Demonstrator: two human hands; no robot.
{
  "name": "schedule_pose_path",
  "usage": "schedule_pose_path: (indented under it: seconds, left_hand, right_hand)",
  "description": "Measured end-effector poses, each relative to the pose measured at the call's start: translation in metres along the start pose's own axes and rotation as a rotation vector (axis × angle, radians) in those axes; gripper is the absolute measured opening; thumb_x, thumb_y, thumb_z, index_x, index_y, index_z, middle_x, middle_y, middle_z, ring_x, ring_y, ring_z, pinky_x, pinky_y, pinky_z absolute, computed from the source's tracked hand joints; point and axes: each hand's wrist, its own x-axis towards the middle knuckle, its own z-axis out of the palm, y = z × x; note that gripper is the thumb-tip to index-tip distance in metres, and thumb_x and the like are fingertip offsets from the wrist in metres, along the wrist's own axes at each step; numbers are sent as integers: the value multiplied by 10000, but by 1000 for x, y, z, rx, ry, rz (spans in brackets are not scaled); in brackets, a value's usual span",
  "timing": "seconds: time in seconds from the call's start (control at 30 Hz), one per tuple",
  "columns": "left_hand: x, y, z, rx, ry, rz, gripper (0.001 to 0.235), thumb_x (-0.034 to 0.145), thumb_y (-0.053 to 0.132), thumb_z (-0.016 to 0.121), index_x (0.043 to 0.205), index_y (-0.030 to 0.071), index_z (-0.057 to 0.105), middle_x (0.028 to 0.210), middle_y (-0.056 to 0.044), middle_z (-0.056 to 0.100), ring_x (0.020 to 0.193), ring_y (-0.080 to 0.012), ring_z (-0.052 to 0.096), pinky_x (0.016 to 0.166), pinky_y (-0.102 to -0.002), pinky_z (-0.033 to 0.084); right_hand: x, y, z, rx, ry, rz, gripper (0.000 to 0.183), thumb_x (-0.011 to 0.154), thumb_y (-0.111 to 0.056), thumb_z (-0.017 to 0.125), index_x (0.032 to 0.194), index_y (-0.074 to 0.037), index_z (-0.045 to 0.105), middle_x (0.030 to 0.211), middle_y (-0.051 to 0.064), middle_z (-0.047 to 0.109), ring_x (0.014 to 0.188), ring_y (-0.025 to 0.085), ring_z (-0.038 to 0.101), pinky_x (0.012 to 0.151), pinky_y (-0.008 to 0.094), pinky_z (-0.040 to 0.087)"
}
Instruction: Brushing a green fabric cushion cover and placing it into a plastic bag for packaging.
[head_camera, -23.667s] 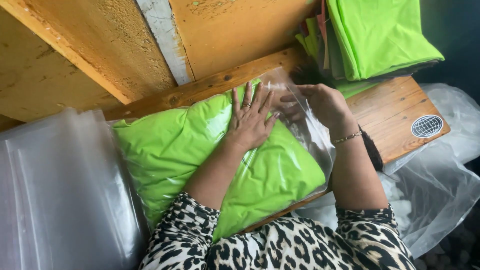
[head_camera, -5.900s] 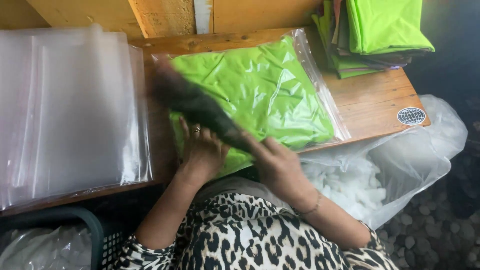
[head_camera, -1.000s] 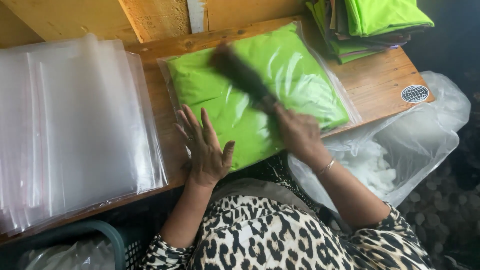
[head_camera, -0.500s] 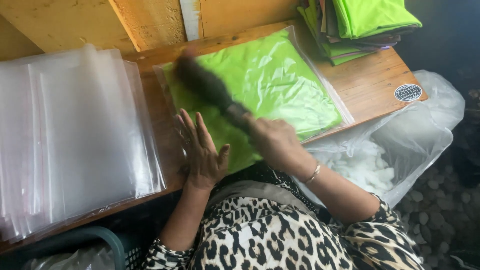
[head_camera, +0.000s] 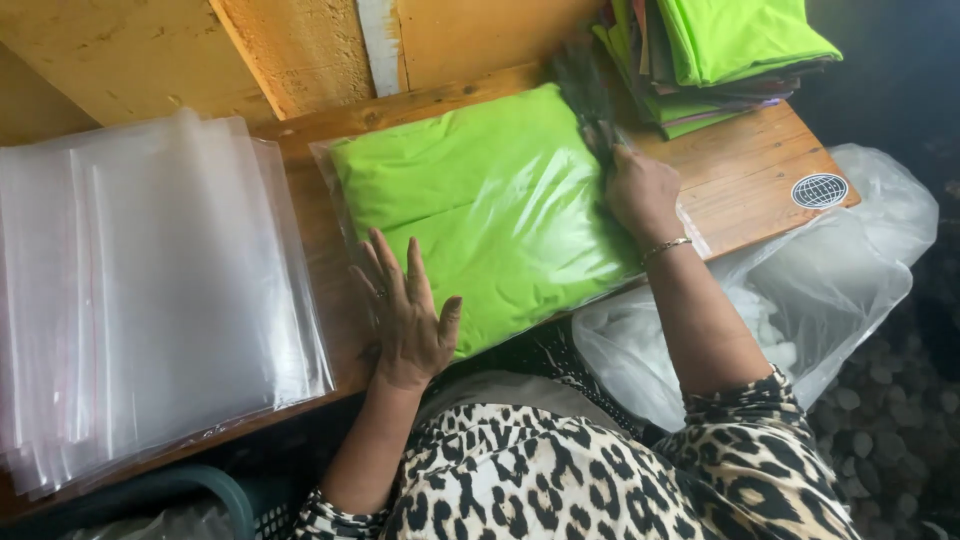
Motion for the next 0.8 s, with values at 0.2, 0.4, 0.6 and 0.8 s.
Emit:
schedule_pose_path:
  seconds: [0.2, 0.4, 0.6, 0.8]
  left_hand:
    - [3, 0, -3, 41, -51, -24, 961, 990, 744, 156, 1553, -6, 363, 1667, -333, 10, 1514, -570, 36, 1157, -746, 8]
    - [20, 8, -28, 232, -489, -151, 961, 1007, 738, 194, 1524, -69, 272, 1641, -347, 100, 1520, -563, 22, 1170, -738, 17]
    - [33, 13, -37, 435, -805, -183, 958, 937, 786, 330, 1608, 110, 220, 1704, -174, 96, 1543, -504, 39, 1147, -784, 51]
    - [74, 25, -45, 560, -939, -152, 858, 915, 658, 514, 1502, 39, 421, 1609, -208, 351, 1486, -477, 322, 1152, -749, 192]
  right_hand:
    - [-61, -58, -85, 125, 96, -91, 362, 960, -263, 538, 1302, -223, 648, 803, 132, 712, 698, 384, 735, 595, 545, 577]
    - [-152, -113, -132, 395, 28, -536, 384, 934, -153, 465, 1255, -168, 676, 748, 57, 686, 649, 298, 731, 587, 419, 582]
    - [-83, -15, -74, 74, 4, -153, 442, 969, -299, 508, 1406, -281, 579, 828, 78, 698, 715, 335, 737, 619, 514, 577]
    - [-56, 28, -52, 149, -186, 121, 416, 1000, -327, 509, 1394, -278, 636, 955, 153, 765, 865, 412, 762, 733, 593, 584]
